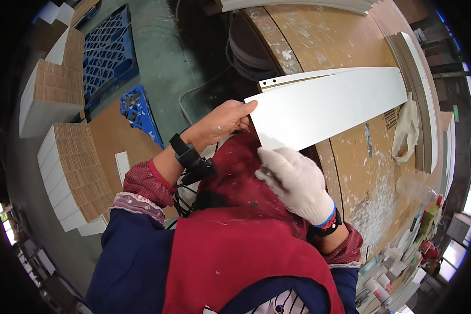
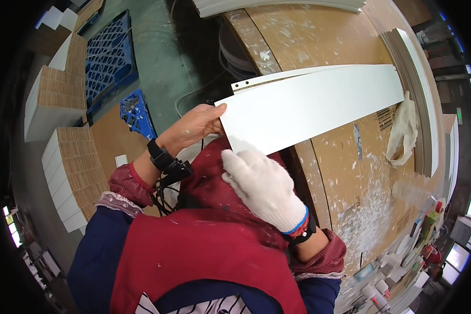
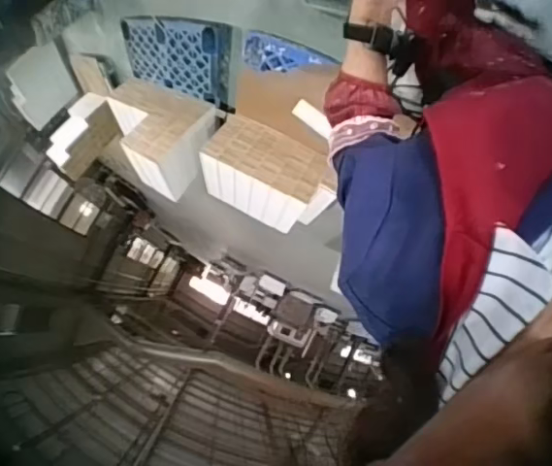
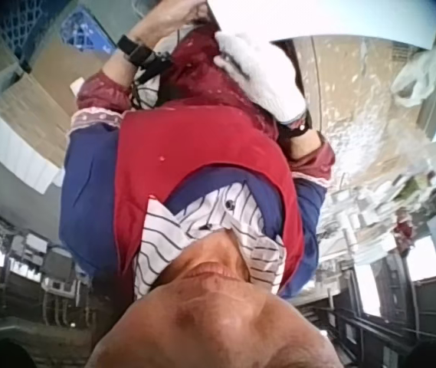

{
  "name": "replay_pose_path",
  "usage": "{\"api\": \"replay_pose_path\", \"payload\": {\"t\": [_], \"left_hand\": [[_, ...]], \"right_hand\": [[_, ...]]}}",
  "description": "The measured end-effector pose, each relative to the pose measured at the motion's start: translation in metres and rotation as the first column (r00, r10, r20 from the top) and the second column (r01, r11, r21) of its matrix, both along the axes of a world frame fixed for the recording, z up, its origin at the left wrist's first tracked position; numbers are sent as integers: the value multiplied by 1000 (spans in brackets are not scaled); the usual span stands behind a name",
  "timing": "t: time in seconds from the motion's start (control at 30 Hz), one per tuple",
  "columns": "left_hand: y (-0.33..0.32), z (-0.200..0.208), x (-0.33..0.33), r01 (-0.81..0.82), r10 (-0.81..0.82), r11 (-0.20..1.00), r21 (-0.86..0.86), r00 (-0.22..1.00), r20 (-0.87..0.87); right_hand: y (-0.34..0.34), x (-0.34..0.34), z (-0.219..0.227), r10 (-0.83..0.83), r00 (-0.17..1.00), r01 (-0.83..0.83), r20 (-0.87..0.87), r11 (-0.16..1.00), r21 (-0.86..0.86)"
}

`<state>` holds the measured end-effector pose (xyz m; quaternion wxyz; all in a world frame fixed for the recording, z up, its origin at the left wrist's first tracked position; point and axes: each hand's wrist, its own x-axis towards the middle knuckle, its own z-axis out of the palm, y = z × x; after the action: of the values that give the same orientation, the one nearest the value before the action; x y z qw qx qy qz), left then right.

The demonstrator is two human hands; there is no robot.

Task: The person wipes the surface of white rectangular panels with a cloth. They handle the panels one at a time, turning them over to clean both sides and edges. The person also uses a small tool to scrape or clean specific spots on the panels.

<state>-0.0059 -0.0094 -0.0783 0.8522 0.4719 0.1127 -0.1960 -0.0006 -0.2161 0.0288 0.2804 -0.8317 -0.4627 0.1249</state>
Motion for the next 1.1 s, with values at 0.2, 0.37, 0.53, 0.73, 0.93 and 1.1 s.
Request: {"api": "replay_pose_path", "payload": {"t": [0.2, 0.37, 0.53, 0.73, 0.93, 1.1], "left_hand": [[1, 1, 0, 37, -37, 999, -9, 999, -8], [31, -5, -17, -250, 3, 718, 650, 935, 356], [19, 36, -20, -439, -660, 46, 897, 661, 357], [-8, 22, 18, -657, -838, -9, 754, 416, 353], [-3, 75, 32, -739, -804, 105, 666, 331, 494], [13, 98, 53, -222, -19, 845, 486, 897, 442]], "right_hand": [[5, 3, -1, 115, 993, -115, 29, 993, 8], [-37, 6, -2, -368, 715, 569, -595, 800, 189], [-70, 12, 2, -505, 370, 843, -780, 535, 53], [-92, 10, -5, -534, 408, 871, -740, 469, 142], [-126, 13, -4, -517, 360, 930, -777, 267, 252], [-136, 13, -8, -479, 356, 934, -803, 192, 300]]}}
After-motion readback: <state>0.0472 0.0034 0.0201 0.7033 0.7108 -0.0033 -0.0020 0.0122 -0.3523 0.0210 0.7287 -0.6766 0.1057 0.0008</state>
